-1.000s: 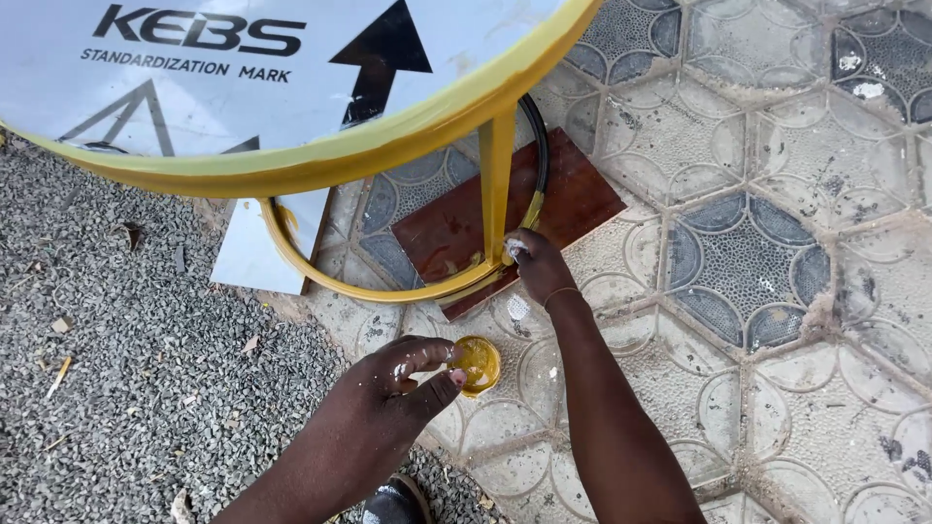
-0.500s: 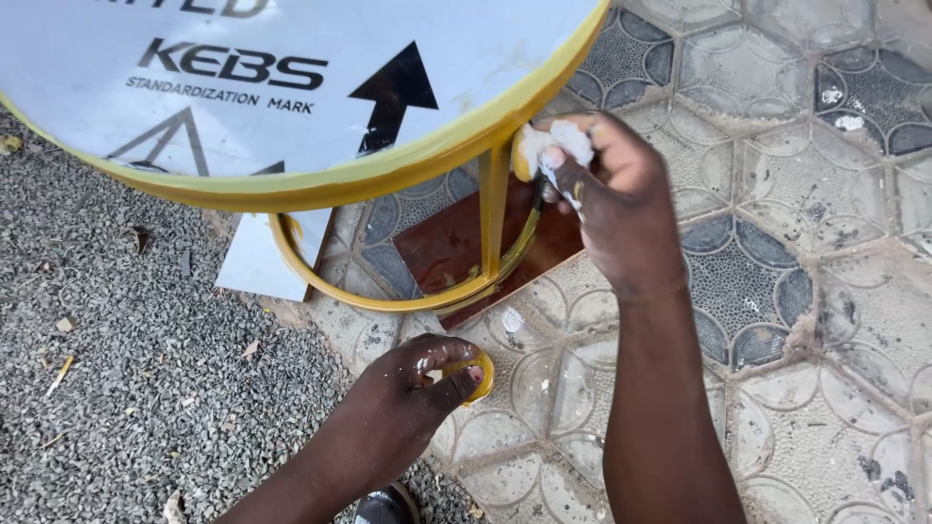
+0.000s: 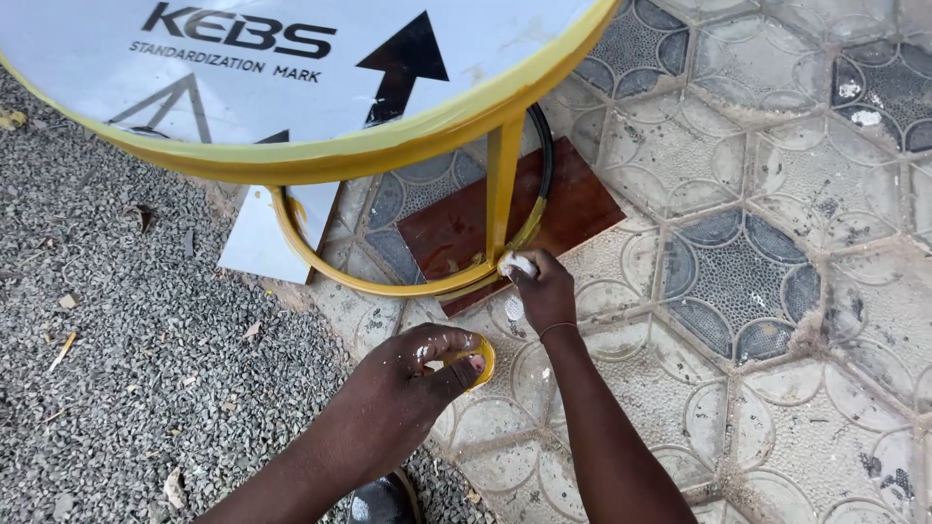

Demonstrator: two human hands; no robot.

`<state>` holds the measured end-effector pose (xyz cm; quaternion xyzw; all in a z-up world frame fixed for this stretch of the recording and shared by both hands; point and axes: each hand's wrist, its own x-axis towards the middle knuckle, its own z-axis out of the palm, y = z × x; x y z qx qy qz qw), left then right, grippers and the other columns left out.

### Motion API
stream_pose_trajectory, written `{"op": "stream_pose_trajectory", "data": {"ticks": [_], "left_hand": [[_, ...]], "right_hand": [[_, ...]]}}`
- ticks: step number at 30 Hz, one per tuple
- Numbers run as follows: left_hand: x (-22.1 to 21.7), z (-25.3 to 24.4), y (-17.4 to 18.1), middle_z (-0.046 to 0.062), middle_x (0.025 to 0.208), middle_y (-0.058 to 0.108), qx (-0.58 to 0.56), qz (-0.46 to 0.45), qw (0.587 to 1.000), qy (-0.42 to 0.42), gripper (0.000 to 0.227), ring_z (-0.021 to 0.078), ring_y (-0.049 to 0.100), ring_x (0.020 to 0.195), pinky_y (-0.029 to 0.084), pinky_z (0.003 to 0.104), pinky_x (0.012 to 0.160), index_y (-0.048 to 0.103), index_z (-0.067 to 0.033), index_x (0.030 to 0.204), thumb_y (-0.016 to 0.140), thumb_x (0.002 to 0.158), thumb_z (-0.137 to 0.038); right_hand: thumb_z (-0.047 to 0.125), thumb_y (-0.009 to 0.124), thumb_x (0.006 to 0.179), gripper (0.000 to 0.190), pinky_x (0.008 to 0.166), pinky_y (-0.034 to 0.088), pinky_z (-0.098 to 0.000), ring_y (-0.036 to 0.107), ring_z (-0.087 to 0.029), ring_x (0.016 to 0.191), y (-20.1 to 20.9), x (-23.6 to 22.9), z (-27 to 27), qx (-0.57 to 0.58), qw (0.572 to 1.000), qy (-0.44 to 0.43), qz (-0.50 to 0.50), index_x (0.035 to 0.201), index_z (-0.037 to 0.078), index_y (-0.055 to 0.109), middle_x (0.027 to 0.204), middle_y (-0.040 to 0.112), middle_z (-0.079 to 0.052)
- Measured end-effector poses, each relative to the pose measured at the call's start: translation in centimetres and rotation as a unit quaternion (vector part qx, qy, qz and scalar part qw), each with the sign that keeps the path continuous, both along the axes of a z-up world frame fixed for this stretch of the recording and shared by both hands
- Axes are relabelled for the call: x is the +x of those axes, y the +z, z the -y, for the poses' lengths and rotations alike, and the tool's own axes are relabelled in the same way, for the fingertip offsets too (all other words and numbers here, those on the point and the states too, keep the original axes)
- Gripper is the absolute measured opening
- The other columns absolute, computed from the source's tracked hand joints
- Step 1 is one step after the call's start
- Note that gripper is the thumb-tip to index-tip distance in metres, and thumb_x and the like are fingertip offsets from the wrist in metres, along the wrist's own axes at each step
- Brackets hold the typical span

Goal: Painting a circular metal table frame with yellow paint using a small cloth

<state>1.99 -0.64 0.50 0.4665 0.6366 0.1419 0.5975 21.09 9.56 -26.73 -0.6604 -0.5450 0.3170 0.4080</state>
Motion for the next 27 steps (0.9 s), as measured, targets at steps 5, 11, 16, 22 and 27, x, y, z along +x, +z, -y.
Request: {"op": "stream_pose_trajectory", "data": {"ticks": [5, 11, 16, 22, 27], "left_hand": [[-0.2, 0.5, -0.2, -0.004, 0.113, 0.087, 0.012, -0.007, 1.000, -0.011, 0.043, 0.0067, 0.079, 0.103, 0.057, 0.022, 0.094, 0.081, -0.0143, 0.114, 0.068, 0.082, -0.040], [-0.7, 0.3, 0.2, -0.005, 0.107, 0.084, 0.048, -0.012, 0.998, -0.031, 0.041, 0.0067, 0.076, 0.099, 0.055, 0.023, 0.092, 0.083, -0.0152, 0.108, 0.066, 0.082, -0.042], [-1.5, 0.5, 0.3, -0.004, 0.101, 0.079, 0.071, -0.023, 0.996, -0.045, 0.034, 0.0082, 0.071, 0.094, 0.051, 0.024, 0.089, 0.081, -0.0138, 0.096, 0.064, 0.085, -0.041], [-2.0, -0.6, -0.2, 0.002, 0.094, 0.073, 0.098, 0.014, 0.993, -0.058, 0.028, 0.0142, 0.066, 0.089, 0.048, 0.030, 0.086, 0.074, -0.0082, 0.095, 0.062, 0.091, -0.033], [-2.0, -0.8, -2.9, 0.008, 0.085, 0.070, 0.036, 0.026, 0.998, -0.034, 0.027, 0.0182, 0.059, 0.079, 0.044, 0.035, 0.076, 0.071, -0.0054, 0.083, 0.063, 0.093, -0.029]], "right_hand": [[-0.001, 0.068, 0.092, 0.024, 0.073, 0.061, -0.0382, 0.058, -0.020, 0.085, -7.0, 0.8, -0.7, -0.095, 0.891, -0.139, -0.421, 0.116, 0.001, 0.066, 0.099, 0.062, -0.013], [-0.003, 0.057, 0.093, 0.018, 0.059, 0.056, -0.0266, 0.064, -0.019, 0.062, -3.0, -1.3, -1.8, -0.093, 0.859, -0.126, -0.488, 0.109, -0.004, 0.066, 0.079, 0.067, -0.019], [0.006, 0.056, 0.102, 0.021, 0.066, 0.058, -0.0261, 0.067, -0.020, 0.079, 11.1, -0.1, -0.2, -0.022, 0.882, -0.043, -0.469, 0.118, 0.000, 0.067, 0.099, 0.071, -0.018], [0.008, 0.067, 0.095, 0.029, 0.055, 0.058, -0.0202, 0.069, -0.016, 0.070, 16.8, 1.8, -0.6, 0.017, 0.931, -0.050, -0.361, 0.123, 0.000, 0.065, 0.099, 0.074, -0.017], [0.009, 0.055, 0.104, 0.020, 0.062, 0.052, -0.0203, 0.065, -0.012, 0.080, 7.9, 0.7, 1.4, -0.185, 0.945, -0.104, -0.248, 0.120, 0.007, 0.067, 0.102, 0.077, -0.011]]}}
